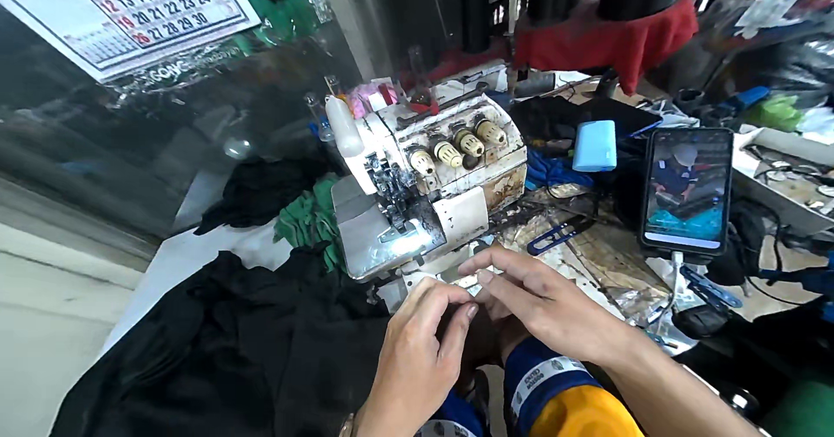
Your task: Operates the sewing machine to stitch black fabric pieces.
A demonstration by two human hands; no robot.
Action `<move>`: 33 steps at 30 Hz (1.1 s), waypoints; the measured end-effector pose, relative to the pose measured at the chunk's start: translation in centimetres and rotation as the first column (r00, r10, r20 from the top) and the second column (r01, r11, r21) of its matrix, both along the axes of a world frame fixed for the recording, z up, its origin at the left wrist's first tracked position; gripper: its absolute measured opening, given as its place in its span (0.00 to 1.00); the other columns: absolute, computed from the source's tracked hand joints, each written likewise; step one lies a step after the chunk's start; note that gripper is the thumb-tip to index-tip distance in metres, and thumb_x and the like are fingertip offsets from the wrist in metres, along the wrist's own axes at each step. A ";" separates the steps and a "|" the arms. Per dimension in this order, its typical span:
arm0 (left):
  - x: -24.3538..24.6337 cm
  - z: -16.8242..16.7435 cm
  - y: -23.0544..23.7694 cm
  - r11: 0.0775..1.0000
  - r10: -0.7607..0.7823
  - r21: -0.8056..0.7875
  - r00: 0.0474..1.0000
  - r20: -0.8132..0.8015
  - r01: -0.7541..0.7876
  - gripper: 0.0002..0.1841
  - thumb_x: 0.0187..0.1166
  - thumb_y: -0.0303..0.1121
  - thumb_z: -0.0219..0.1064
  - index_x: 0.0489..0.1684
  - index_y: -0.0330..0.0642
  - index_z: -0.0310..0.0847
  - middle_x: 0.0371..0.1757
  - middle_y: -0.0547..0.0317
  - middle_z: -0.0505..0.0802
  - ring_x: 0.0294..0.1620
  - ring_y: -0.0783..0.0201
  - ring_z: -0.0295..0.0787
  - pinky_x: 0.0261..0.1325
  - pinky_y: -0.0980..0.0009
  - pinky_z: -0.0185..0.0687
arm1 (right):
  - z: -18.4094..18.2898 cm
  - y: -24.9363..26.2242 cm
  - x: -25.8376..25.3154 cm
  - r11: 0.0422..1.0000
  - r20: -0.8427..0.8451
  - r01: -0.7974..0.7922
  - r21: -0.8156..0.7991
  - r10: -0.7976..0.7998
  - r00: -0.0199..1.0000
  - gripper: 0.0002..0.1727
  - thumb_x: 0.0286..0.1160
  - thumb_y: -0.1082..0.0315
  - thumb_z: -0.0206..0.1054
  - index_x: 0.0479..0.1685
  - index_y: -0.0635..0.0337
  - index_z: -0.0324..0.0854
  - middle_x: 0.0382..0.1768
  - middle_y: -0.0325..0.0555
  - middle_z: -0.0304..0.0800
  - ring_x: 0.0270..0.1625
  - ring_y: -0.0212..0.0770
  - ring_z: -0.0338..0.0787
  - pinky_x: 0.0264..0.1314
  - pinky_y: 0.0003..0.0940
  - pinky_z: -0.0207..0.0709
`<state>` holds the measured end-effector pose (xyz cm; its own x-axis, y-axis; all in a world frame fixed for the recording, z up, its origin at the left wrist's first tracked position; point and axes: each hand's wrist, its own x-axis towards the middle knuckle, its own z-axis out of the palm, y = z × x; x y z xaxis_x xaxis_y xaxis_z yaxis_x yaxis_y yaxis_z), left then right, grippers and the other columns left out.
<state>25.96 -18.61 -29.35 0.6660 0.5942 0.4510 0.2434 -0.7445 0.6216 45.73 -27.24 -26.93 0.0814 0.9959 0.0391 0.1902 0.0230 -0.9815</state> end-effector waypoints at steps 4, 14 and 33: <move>0.0 -0.2 -0.5 0.996 0.052 0.078 0.994 -0.092 -0.044 0.09 0.85 0.43 0.66 0.49 0.55 0.91 0.47 0.76 0.93 0.50 0.79 0.90 0.54 0.75 0.90 | 0.1 -0.1 0.1 0.998 -0.006 0.017 -0.064 -0.017 1.000 0.19 0.93 0.49 0.50 0.67 0.39 0.83 0.39 0.42 0.94 0.38 0.41 0.94 0.45 0.39 0.91; -0.5 0.0 -0.2 0.994 0.048 0.093 0.997 0.057 -0.053 0.08 0.88 0.36 0.60 0.51 0.47 0.85 0.49 0.67 0.89 0.51 0.73 0.88 0.53 0.72 0.91 | -2.9 -1.6 -2.2 0.996 -0.132 -0.015 0.084 0.026 0.991 0.26 0.76 0.61 0.76 0.74 0.39 0.78 0.44 0.41 0.95 0.41 0.41 0.95 0.45 0.38 0.94; -2.3 0.7 0.8 0.982 0.105 -0.158 0.994 0.007 -0.103 0.09 0.91 0.42 0.56 0.54 0.55 0.80 0.37 0.74 0.88 0.35 0.75 0.85 0.37 0.75 0.85 | -3.7 -2.2 -3.9 0.988 -0.013 0.125 0.089 -0.124 0.992 0.11 0.79 0.58 0.74 0.54 0.48 0.92 0.42 0.34 0.96 0.38 0.35 0.95 0.39 0.31 0.94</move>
<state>23.61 -17.85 -28.68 0.5907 0.7241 0.3559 0.3041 -0.6084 0.7331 41.83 -29.48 -30.61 0.2053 0.9704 0.1269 0.1898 0.0878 -0.9779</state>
